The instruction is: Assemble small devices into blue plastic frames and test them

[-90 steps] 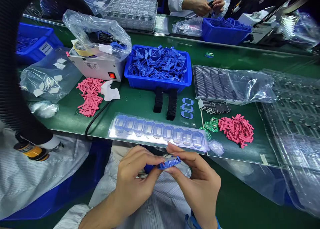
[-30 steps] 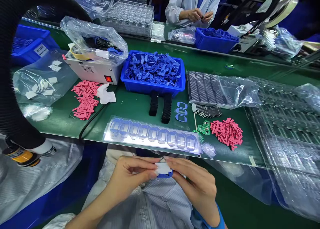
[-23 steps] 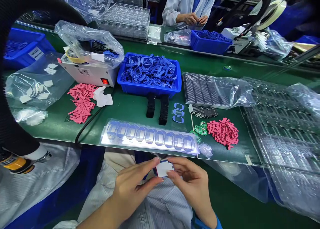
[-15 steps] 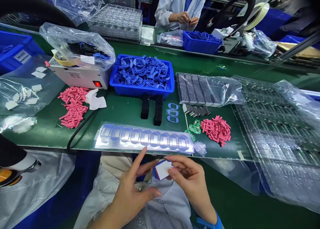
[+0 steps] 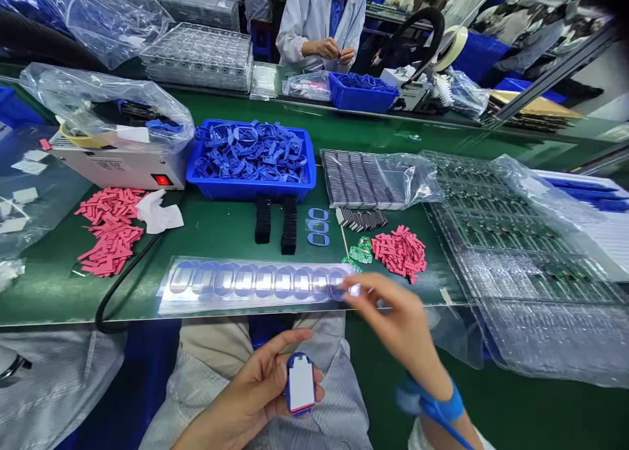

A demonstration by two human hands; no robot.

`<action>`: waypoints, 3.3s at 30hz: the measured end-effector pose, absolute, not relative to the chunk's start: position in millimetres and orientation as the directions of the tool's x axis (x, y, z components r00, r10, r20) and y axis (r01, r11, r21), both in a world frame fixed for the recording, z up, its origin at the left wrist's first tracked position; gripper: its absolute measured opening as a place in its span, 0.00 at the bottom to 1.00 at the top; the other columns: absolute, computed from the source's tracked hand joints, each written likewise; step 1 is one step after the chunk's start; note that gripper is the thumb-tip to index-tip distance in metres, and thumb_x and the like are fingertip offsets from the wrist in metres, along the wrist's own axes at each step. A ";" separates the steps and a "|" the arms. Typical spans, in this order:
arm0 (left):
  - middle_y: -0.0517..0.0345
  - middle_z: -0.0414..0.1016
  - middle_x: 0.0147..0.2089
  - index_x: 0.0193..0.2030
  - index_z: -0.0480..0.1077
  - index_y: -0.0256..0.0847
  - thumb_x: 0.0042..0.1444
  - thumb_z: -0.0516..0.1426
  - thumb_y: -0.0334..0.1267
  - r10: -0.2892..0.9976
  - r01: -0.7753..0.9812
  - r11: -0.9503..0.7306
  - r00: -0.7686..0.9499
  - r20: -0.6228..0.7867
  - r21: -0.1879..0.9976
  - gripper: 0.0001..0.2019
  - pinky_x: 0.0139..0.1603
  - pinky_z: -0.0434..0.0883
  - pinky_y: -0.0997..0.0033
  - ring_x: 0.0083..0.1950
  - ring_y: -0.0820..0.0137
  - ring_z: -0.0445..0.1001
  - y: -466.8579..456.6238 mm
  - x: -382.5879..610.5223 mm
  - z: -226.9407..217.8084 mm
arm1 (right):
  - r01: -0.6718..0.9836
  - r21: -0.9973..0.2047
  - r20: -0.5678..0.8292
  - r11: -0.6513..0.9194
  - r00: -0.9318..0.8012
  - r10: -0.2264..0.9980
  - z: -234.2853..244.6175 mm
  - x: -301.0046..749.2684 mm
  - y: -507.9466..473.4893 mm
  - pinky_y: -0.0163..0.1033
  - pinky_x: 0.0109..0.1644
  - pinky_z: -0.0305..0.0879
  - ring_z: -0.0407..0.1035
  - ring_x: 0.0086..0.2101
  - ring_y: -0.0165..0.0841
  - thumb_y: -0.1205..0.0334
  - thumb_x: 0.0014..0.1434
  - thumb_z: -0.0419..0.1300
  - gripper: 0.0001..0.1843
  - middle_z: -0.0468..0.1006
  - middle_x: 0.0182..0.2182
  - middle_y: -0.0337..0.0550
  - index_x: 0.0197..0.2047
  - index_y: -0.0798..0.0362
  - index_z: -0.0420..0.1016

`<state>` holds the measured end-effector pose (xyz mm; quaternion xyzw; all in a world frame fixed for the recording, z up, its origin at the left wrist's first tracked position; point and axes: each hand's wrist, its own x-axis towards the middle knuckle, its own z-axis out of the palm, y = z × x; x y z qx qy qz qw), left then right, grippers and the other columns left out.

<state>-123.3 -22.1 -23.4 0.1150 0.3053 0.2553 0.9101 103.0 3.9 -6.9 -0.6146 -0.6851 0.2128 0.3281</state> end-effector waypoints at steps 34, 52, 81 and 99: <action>0.60 0.80 0.43 0.39 0.80 0.49 0.41 0.66 0.52 0.809 -0.540 0.585 0.346 -0.474 0.604 0.18 0.48 0.65 0.76 0.46 0.68 0.72 -15.5 -113.6 -19.9 | 0.708 -0.504 0.491 0.495 -0.237 0.839 -2.0 65.7 -9.7 0.33 0.34 0.75 0.75 0.32 0.30 0.73 0.56 0.62 0.25 0.79 0.35 0.42 0.56 0.49 0.68; 0.61 0.82 0.41 0.43 0.78 0.49 0.47 0.65 0.45 0.885 -0.620 0.463 0.362 -0.292 0.634 0.15 0.40 0.70 0.83 0.40 0.74 0.77 -16.4 -113.4 -21.3 | 0.771 -0.507 0.408 0.386 -0.180 0.895 20.6 62.7 -24.0 0.31 0.42 0.75 0.77 0.38 0.32 0.64 0.63 0.55 0.18 0.79 0.44 0.44 0.56 0.52 0.66; 0.58 0.82 0.44 0.42 0.78 0.50 0.48 0.65 0.32 0.980 -0.548 0.195 0.146 -0.136 0.814 0.13 0.51 0.73 0.72 0.48 0.65 0.78 -22.1 -113.9 -23.7 | 0.673 -0.516 0.464 0.530 -0.301 0.833 19.8 47.3 -26.3 0.36 0.41 0.78 0.78 0.37 0.35 0.69 0.57 0.61 0.22 0.80 0.43 0.43 0.55 0.50 0.69; 0.58 0.84 0.36 0.38 0.79 0.52 0.41 0.69 0.33 0.957 -0.410 0.289 0.107 -0.269 0.865 0.15 0.39 0.80 0.68 0.36 0.61 0.82 -16.6 -118.0 -19.4 | 0.737 -0.275 0.540 0.618 -0.413 0.733 13.2 50.3 -30.4 0.42 0.47 0.77 0.74 0.45 0.40 0.75 0.53 0.63 0.31 0.78 0.46 0.48 0.60 0.57 0.64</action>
